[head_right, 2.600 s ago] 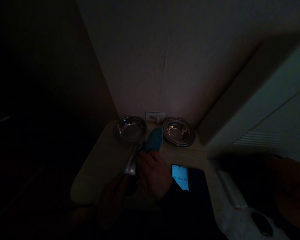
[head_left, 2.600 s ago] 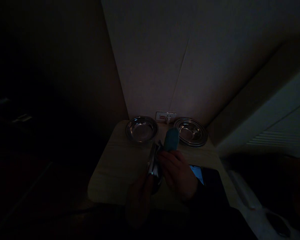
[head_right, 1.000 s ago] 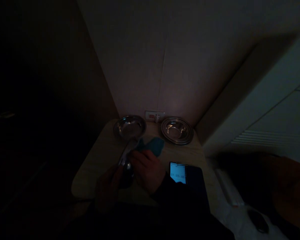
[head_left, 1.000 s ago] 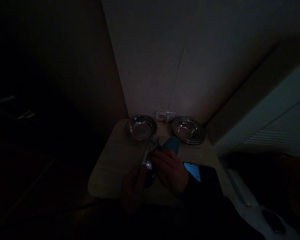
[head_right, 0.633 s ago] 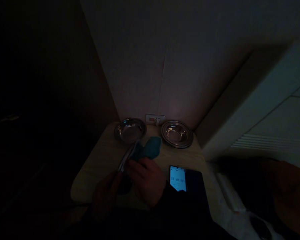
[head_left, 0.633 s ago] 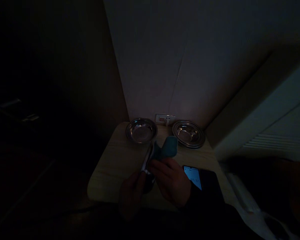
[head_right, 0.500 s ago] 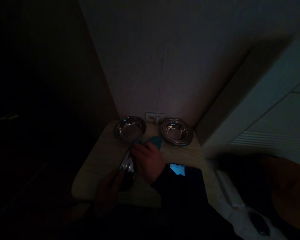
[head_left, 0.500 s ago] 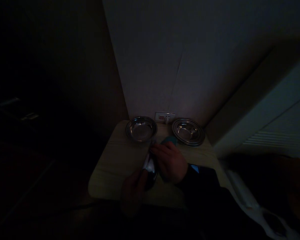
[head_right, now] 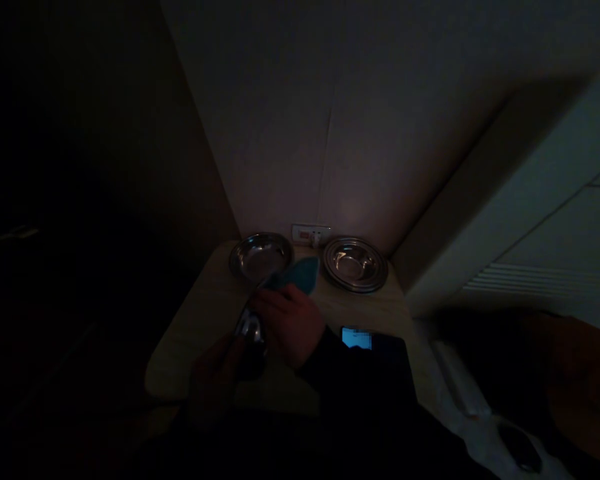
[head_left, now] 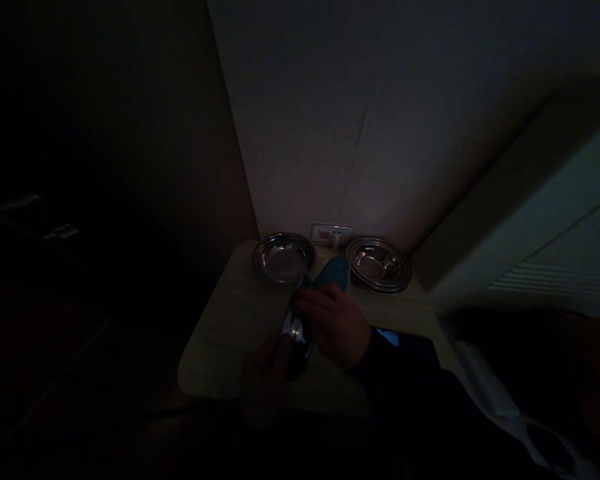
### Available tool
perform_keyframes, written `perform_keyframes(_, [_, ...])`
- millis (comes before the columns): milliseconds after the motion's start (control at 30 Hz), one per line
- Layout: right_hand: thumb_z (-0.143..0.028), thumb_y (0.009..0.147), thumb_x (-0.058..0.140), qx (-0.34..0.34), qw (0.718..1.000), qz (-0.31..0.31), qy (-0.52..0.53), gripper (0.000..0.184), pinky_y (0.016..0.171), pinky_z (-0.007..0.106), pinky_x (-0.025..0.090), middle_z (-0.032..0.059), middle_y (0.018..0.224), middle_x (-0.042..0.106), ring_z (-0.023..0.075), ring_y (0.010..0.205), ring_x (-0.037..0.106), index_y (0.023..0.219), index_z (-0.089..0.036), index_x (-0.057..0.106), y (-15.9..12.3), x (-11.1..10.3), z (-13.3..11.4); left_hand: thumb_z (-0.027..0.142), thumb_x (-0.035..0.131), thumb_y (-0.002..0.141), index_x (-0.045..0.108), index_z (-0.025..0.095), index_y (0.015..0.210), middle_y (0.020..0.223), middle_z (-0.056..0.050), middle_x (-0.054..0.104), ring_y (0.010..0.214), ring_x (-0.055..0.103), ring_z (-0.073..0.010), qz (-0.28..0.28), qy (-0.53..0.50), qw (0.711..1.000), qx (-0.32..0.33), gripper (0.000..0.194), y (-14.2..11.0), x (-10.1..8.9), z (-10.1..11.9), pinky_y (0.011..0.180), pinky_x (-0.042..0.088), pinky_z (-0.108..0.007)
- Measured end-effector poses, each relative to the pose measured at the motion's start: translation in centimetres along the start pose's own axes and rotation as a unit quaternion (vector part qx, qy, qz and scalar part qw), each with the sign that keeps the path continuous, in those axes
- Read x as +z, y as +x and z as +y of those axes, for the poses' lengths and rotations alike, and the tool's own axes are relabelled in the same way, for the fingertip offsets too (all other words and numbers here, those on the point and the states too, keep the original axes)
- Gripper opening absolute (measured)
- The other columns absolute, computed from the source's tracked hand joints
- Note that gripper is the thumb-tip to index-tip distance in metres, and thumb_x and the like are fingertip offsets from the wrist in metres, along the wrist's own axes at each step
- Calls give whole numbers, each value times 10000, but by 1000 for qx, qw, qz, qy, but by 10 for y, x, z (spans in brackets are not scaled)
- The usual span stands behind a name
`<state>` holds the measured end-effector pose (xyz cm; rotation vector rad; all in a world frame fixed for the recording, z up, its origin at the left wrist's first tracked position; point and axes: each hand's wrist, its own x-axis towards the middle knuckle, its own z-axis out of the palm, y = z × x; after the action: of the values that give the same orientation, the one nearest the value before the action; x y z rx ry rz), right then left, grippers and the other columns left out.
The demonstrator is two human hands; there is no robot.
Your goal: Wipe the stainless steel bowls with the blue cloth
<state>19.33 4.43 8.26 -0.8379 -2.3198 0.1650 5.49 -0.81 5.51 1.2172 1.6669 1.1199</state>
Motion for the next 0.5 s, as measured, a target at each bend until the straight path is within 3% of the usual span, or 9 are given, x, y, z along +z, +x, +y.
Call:
perform_keyframes(200, [-134, 832, 444, -13, 1000, -11, 21, 282, 717, 327, 455, 33, 1109, 619, 190, 826, 456, 1061, -180, 602, 5, 1, 6, 457, 463, 749, 674, 143, 780, 726, -55, 698, 668, 636, -188, 4, -1, 1000, -17, 380, 0, -1, -1, 578, 499, -243])
perform_keyframes(367, [-92, 810, 412, 27, 999, 6, 35, 328, 766, 346, 451, 55, 1109, 617, 201, 868, 462, 1069, -159, 602, 6, 0, 9, 489, 457, 746, 691, 147, 802, 760, -61, 709, 703, 648, -205, 12, 4, 1000, -13, 418, -2, -1, -6, 607, 508, -254])
perform_keyframes(500, [-121, 809, 420, 0, 998, -9, 55, 340, 759, 341, 451, 44, 1141, 602, 193, 871, 471, 1097, -180, 591, 5, 0, 5, 496, 454, 747, 687, 142, 783, 740, -64, 705, 685, 645, -205, 2, 7, 1000, -17, 425, -3, -1, -6, 597, 508, -255])
